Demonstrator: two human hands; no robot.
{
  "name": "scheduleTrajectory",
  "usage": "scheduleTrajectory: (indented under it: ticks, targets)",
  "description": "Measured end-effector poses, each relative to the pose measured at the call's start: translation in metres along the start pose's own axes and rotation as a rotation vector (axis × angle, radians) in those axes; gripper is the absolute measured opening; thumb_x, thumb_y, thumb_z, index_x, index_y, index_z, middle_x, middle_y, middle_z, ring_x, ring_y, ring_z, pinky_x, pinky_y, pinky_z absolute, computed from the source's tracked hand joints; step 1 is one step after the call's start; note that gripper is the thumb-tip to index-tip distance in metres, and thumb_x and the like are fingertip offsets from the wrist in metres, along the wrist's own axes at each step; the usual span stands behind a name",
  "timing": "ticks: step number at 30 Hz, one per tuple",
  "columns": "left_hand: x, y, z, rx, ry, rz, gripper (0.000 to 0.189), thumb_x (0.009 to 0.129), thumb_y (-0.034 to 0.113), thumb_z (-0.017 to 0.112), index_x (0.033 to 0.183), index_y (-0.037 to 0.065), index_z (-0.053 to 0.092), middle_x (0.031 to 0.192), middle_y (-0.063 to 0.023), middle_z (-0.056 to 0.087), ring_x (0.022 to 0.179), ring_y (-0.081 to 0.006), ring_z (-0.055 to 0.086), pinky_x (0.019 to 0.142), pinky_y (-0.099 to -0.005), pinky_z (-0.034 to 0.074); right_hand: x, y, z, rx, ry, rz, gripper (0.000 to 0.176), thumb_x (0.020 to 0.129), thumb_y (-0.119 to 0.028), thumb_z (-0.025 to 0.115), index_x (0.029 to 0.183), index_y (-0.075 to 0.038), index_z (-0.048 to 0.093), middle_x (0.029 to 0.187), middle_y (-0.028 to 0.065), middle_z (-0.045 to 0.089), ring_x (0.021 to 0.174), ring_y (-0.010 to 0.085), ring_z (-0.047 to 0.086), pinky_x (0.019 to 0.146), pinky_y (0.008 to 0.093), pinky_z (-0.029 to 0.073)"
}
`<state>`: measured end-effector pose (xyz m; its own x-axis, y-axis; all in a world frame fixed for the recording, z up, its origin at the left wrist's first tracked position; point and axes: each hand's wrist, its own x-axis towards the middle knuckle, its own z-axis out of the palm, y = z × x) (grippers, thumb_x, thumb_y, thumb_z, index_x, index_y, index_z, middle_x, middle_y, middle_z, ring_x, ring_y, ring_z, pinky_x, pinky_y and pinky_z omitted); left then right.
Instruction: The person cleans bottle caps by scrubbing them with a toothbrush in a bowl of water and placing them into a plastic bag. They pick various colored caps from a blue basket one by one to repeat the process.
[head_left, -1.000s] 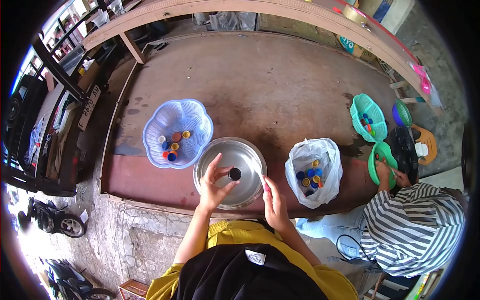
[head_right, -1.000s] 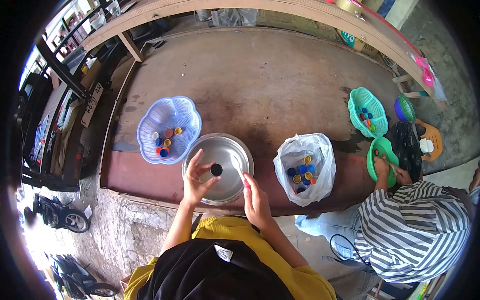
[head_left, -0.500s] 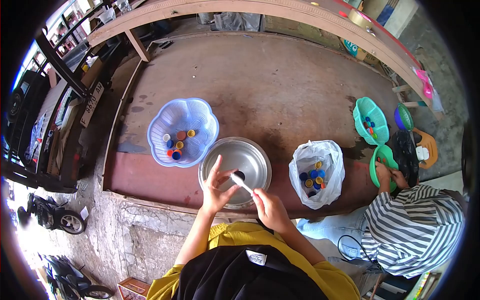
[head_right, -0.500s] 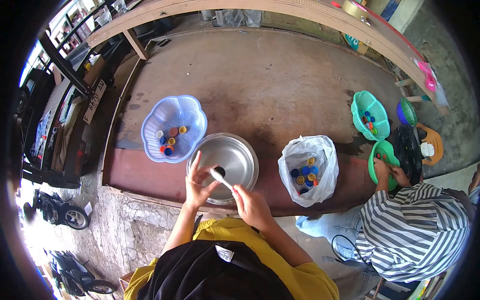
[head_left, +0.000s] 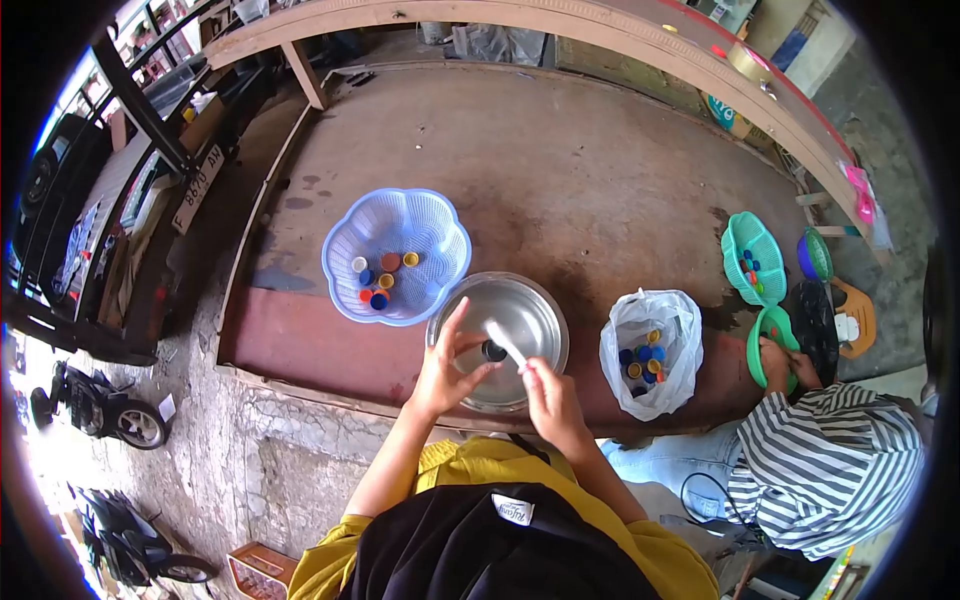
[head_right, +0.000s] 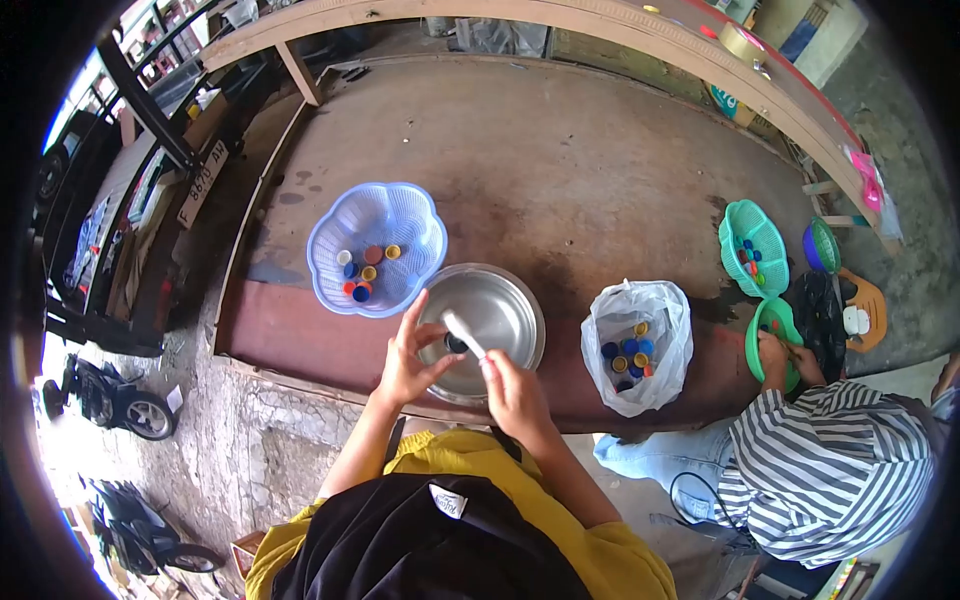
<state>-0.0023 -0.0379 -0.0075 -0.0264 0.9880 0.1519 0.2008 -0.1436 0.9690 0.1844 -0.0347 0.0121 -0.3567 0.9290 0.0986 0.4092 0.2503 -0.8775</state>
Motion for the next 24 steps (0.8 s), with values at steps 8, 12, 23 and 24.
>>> scheduleTrajectory:
  ticks: [8,12,23,24]
  targets:
    - [-0.021,0.004,0.019,0.113,0.147,-0.016,0.099,0.067,0.0,0.076,0.143,0.007,0.012,0.101,-0.0161,0.064,0.098,-0.0239,0.062,0.09,-0.0367,0.049,-0.002,0.018,-0.019,0.003,-0.154,-0.054,0.017,0.093,-0.02,0.048,0.097,-0.005,0.054,0.073,0.0211,0.06,0.068,0.0407,0.06,0.055,0.0444,0.046]
    - [-0.031,-0.003,0.04,0.0,0.247,0.049,0.101,0.069,0.0,0.075,0.144,0.007,0.008,0.102,-0.0162,0.064,0.098,-0.0233,0.062,0.091,-0.0361,0.048,-0.004,0.055,-0.015,-0.075,-0.077,-0.056,0.016,0.093,-0.019,0.047,0.096,-0.005,0.055,0.072,0.0215,0.059,0.067,0.0409,0.059,0.054,0.0462,0.044]
    - [-0.038,-0.009,0.061,-0.073,0.321,-0.015,0.033,0.078,-0.005,0.065,0.106,-0.004,0.047,0.118,-0.0138,0.057,0.111,-0.019,0.054,0.098,-0.0341,0.043,-0.013,0.054,-0.041,-0.036,-0.156,-0.215,0.018,0.093,-0.016,0.046,0.098,0.0,0.055,0.075,0.021,0.061,0.071,0.0402,0.061,0.055,0.0418,0.046]
    - [-0.039,-0.01,0.063,-0.114,0.32,-0.005,0.033,0.078,-0.005,0.064,0.107,-0.004,0.047,0.118,-0.0137,0.057,0.112,-0.0187,0.054,0.098,-0.0339,0.042,-0.015,0.051,-0.044,-0.04,-0.207,-0.265,0.019,0.093,-0.016,0.046,0.098,0.0,0.055,0.075,0.021,0.061,0.071,0.0401,0.061,0.056,0.0417,0.046]
